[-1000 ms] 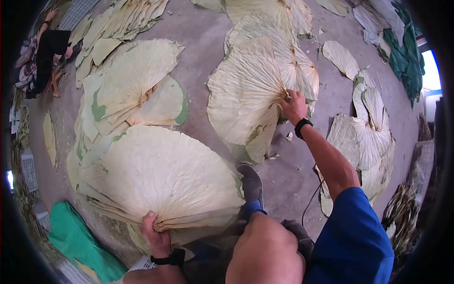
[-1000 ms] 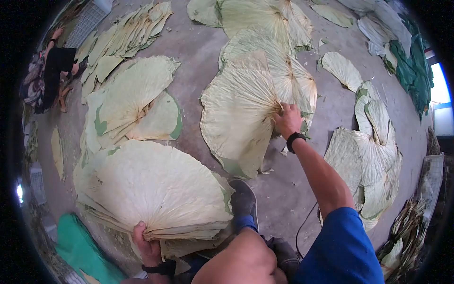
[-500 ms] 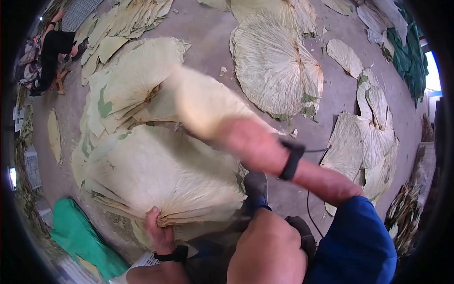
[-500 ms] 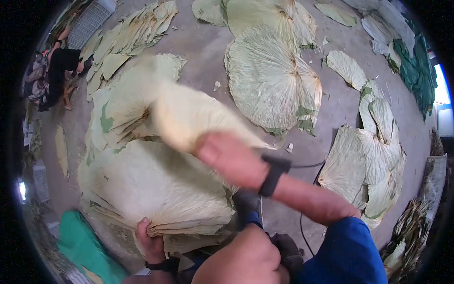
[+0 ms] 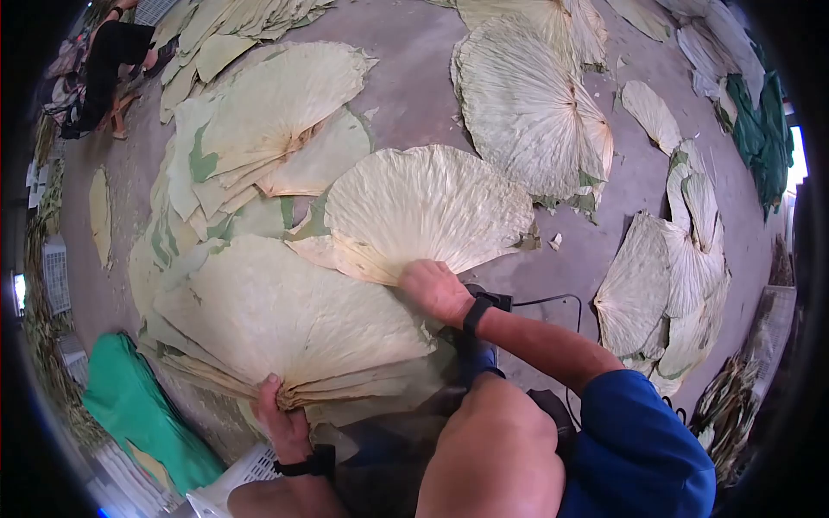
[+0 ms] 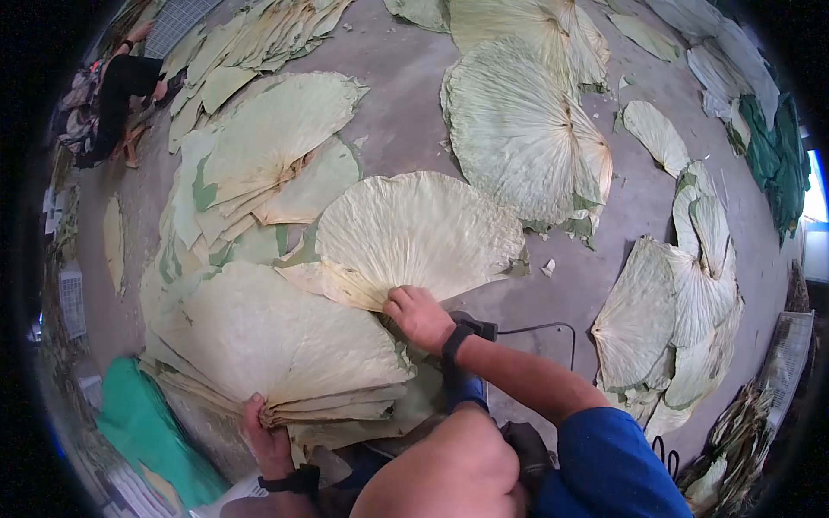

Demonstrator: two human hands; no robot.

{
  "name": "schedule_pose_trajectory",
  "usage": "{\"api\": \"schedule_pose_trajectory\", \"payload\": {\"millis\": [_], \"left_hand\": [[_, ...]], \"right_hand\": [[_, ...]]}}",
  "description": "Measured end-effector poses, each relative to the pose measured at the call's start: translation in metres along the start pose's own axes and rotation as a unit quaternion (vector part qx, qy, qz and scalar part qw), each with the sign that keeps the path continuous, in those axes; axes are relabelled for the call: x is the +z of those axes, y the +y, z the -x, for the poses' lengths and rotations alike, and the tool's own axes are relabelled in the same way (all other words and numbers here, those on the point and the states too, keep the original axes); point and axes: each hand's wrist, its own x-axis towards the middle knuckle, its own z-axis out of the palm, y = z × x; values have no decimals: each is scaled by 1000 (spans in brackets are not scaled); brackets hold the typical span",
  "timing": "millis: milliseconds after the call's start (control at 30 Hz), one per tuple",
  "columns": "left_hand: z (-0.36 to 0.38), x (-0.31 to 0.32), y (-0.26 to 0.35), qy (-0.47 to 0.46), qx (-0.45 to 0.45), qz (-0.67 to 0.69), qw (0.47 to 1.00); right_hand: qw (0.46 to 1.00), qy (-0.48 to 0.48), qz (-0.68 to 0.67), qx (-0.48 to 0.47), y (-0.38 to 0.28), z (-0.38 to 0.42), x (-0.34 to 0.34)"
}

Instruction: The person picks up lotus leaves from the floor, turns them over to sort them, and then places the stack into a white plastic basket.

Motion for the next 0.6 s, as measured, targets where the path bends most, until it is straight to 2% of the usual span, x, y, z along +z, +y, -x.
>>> {"api": "schedule_pose_trajectory", "payload": {"millis": [333,400,433,500,600], "left_hand": [[13,7,12,1,21,10,1000],[20,8,19,-2,28,12,1000],[23,9,24,-7,30,14,999],[25,1,27,-19,41,29,999],[42,9,46,-39,65,60,995]], "right_hand": [[999,26,30,28,1,-4,12],[996,63,-28,50,5,-14,2],[996,70,-28,47,7,-19,-7],[962,152,-173,147,-1,-38,-56],[924,197,-267,189,-3,-65,-135]]}}
